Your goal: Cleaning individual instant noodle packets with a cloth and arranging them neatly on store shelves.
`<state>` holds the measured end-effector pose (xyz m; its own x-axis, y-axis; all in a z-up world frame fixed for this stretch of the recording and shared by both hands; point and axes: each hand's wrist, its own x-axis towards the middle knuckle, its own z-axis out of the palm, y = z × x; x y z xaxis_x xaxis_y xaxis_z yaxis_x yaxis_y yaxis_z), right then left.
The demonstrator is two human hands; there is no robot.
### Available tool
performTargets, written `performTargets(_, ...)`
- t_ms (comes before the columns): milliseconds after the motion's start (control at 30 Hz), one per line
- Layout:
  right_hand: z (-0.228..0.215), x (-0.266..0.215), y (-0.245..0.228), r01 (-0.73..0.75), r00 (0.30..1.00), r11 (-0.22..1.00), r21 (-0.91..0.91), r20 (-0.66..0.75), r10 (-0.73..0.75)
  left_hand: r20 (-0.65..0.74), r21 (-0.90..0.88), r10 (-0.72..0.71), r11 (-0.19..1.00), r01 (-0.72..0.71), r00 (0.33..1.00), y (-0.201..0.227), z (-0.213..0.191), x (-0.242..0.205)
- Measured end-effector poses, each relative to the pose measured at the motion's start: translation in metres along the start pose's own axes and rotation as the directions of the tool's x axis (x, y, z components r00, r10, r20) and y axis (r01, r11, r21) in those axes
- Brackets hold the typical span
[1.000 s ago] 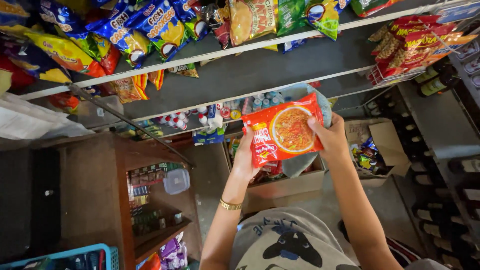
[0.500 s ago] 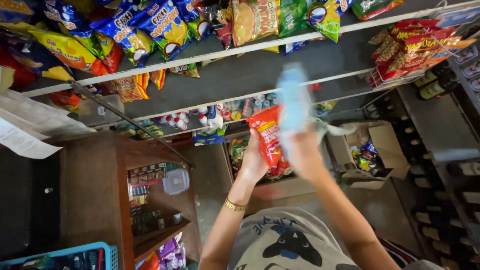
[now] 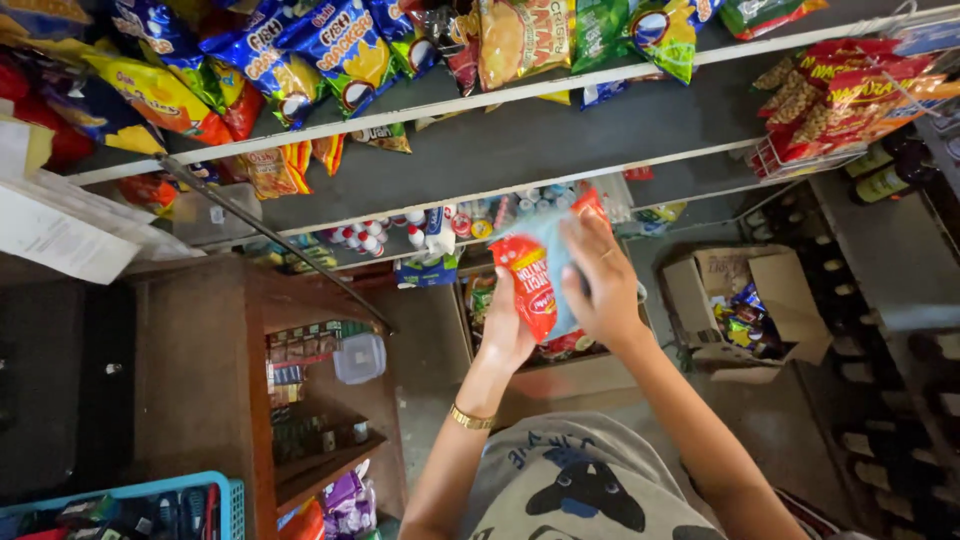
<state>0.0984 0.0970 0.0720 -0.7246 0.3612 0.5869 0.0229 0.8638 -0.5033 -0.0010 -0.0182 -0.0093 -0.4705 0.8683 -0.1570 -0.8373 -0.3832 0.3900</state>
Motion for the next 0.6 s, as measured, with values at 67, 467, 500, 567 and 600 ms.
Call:
performTargets(67, 0.005, -0.002, 0.001, -0.091, 0.995, 0.995, 0.038, -0.041, 0.093, 0.005, -0.01, 0.011, 1.0, -0.011, 1.0, -0.001, -0.002, 0.002)
performTargets(467, 0.016, -0.003, -0.03, 0.012, 0.996, 0.998, 0.058, 0.087, -0.017, -0.05, 0.061, 0.04, 0.997, -0.037, 0.998, -0.008, -0.011, 0.008)
performTargets(500, 0.013, -0.001, -0.029, -0.025, 0.998, 0.998, 0.061, 0.056, 0.021, -0.046, 0.068, 0.043, 0.997, -0.04, 0.998, -0.004, 0.0, 0.003)
performTargets(567, 0.012, 0.002, -0.004, -0.073, 0.997, 0.994, 0.077, -0.008, 0.074, -0.017, 0.037, 0.055, 0.998, -0.055, 0.998, 0.001, 0.01, 0.0)
performTargets(600, 0.011, 0.003, 0.008, -0.128, 0.988, 0.987, 0.097, -0.071, 0.135, 0.008, 0.008, 0.062, 0.998, -0.062, 0.998, 0.003, 0.015, -0.003)
